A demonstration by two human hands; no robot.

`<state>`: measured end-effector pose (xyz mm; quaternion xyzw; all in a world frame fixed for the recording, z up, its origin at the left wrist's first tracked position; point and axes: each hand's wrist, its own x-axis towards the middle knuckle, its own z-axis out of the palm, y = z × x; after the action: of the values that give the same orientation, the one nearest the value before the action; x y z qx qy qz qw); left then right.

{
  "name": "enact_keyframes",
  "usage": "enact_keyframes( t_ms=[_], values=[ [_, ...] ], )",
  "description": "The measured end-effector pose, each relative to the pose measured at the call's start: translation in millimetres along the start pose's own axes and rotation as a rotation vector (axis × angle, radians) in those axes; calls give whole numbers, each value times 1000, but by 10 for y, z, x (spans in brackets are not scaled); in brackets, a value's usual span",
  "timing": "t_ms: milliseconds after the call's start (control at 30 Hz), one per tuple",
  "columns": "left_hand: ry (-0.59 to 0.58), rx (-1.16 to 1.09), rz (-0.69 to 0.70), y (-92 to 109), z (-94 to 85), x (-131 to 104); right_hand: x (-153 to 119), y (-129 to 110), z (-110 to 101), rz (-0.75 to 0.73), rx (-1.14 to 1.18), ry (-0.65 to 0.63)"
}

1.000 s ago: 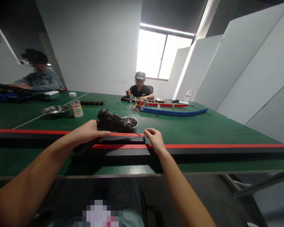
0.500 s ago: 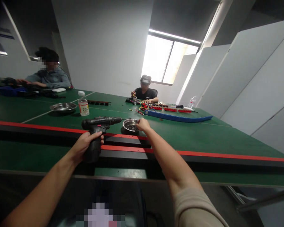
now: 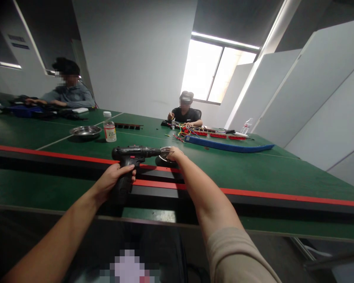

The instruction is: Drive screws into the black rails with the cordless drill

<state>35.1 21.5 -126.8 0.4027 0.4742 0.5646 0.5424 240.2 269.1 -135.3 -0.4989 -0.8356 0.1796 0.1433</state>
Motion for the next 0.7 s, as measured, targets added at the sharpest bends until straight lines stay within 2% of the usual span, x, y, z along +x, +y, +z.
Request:
enact_keyframes(
  t_ms=[200, 400, 600, 700],
  values=[
    [49, -55, -8, -30, -30, 30, -143, -19, -70, 112, 79, -5],
    [73, -97, -20, -13, -34, 30, -388, 18, -149, 81, 165, 68],
    [28, -117, -49, 11, -42, 12, -812, 121, -221, -61, 536, 158],
    [4, -85, -60, 36, -33, -10, -1064, 162, -237, -25, 717, 126]
  ],
)
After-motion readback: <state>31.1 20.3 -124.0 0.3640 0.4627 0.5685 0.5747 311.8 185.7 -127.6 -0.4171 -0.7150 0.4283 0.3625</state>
